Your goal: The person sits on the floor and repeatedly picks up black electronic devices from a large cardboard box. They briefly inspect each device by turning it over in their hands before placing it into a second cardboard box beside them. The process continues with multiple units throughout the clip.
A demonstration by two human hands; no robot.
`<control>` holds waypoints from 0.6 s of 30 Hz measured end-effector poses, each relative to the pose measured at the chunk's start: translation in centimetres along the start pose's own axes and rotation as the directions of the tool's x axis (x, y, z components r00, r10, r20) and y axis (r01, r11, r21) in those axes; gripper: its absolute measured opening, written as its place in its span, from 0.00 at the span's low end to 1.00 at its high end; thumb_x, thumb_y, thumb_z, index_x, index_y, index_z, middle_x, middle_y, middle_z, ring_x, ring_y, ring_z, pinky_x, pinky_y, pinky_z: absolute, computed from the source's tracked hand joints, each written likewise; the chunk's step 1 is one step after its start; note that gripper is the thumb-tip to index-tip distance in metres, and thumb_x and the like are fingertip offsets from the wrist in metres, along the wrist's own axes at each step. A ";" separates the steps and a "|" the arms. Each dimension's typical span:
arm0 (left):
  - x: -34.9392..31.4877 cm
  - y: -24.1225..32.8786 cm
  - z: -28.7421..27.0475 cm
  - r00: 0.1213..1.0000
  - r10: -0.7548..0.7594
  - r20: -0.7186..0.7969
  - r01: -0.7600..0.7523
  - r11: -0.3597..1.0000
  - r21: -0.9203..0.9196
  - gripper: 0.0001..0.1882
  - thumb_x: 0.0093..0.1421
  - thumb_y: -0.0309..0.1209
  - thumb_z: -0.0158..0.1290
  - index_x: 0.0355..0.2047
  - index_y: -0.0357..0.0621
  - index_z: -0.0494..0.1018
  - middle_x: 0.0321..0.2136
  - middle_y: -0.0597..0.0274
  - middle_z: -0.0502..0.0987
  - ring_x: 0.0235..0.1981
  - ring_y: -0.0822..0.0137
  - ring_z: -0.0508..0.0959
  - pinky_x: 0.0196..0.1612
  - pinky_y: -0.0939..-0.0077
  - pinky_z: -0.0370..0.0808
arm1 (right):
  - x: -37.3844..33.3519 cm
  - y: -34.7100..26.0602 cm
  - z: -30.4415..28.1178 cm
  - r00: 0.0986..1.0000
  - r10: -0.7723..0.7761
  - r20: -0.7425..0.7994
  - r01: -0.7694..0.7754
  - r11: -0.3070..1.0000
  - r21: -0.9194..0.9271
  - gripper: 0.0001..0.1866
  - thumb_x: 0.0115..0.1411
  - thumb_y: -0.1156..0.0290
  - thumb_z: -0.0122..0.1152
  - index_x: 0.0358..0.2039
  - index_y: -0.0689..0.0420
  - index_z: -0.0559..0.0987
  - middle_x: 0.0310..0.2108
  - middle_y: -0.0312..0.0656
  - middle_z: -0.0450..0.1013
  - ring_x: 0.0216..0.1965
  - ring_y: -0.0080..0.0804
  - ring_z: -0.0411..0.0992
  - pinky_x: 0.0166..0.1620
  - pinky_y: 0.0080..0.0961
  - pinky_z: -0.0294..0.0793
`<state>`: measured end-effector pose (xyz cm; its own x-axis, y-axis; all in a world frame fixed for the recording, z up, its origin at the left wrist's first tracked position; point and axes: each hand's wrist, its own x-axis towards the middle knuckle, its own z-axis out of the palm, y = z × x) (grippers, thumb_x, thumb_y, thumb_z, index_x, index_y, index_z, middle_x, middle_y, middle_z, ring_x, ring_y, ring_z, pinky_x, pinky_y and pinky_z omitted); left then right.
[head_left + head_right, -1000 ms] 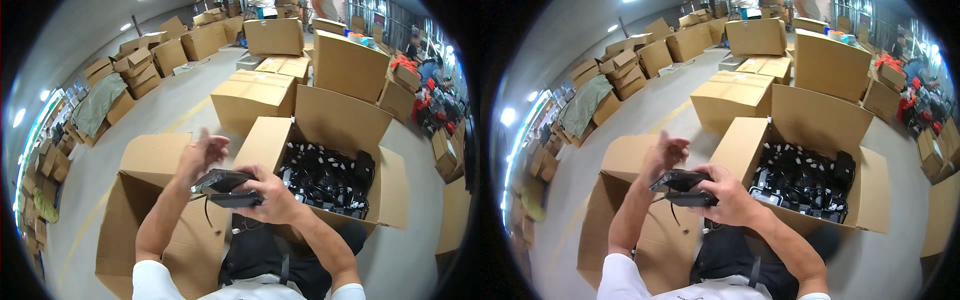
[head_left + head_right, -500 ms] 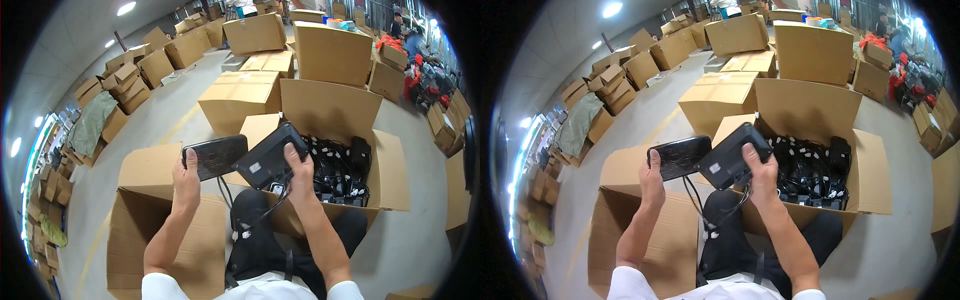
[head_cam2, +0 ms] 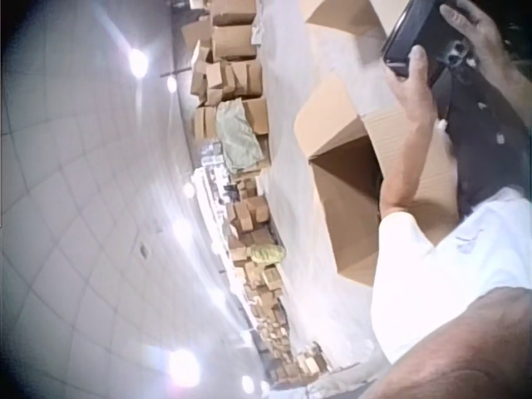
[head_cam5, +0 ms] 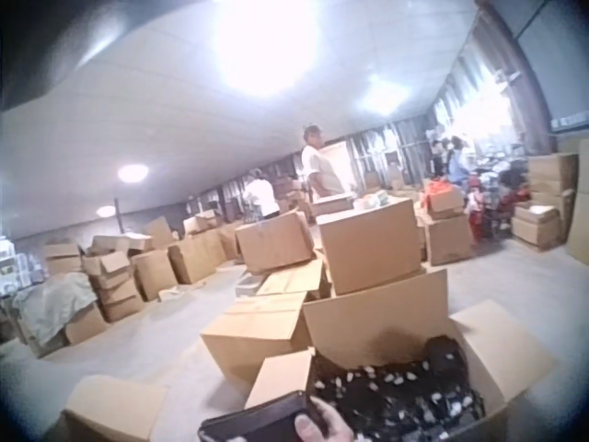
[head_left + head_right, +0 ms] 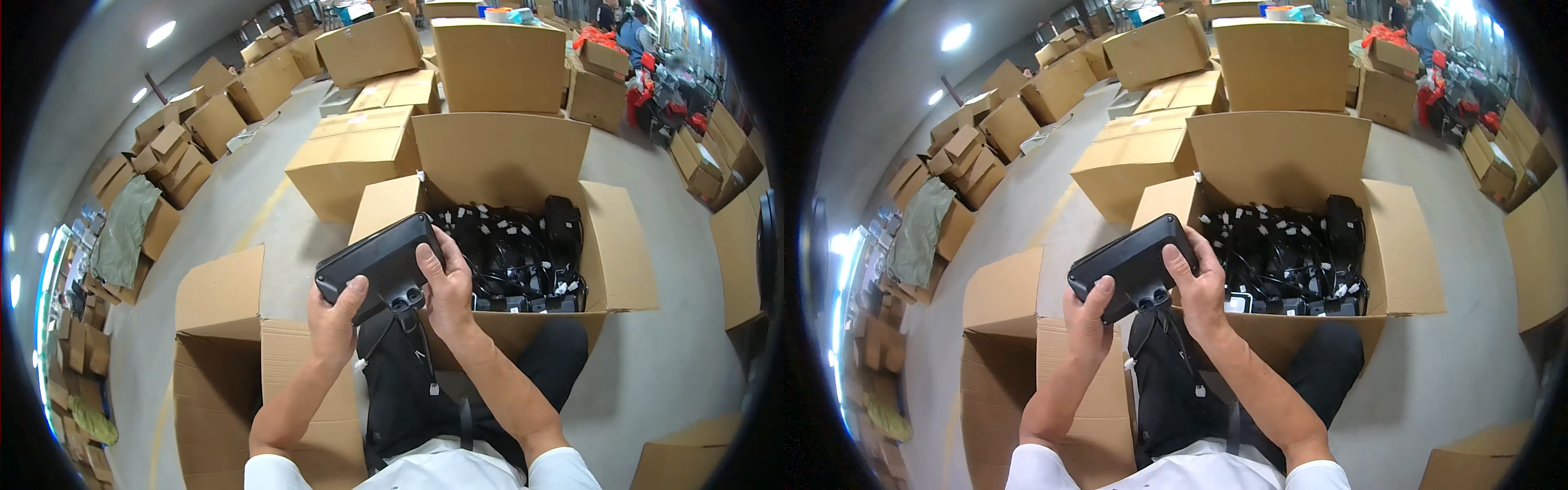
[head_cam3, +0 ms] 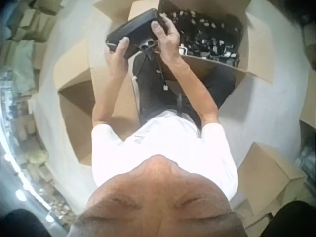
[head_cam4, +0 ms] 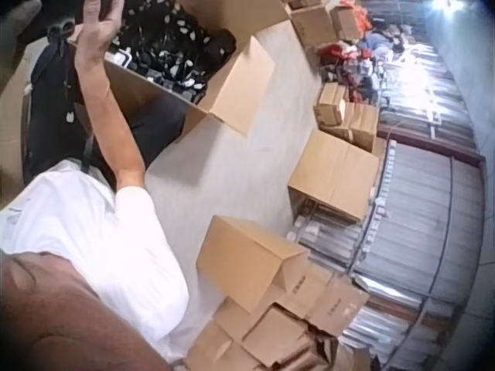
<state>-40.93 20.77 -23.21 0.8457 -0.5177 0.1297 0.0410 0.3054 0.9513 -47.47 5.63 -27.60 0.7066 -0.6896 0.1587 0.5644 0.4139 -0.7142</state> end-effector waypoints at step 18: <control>10.4 -5.4 9.9 0.891 -0.313 0.329 0.261 0.946 0.192 0.31 0.58 0.39 0.67 0.54 0.29 0.70 0.44 0.56 0.80 0.42 0.67 0.81 0.48 0.68 0.79 | 5.7 -11.1 -12.8 0.823 0.492 0.284 -0.276 0.783 -0.557 0.47 0.56 0.65 0.75 0.68 0.67 0.57 0.40 0.43 0.76 0.35 0.27 0.77 0.40 0.25 0.78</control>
<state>-37.63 5.78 -24.23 0.5657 -0.8197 -0.0900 0.1576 0.0004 0.9875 -55.20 -10.46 -27.44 0.9805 -0.1947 -0.0269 0.0095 0.1836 -0.9830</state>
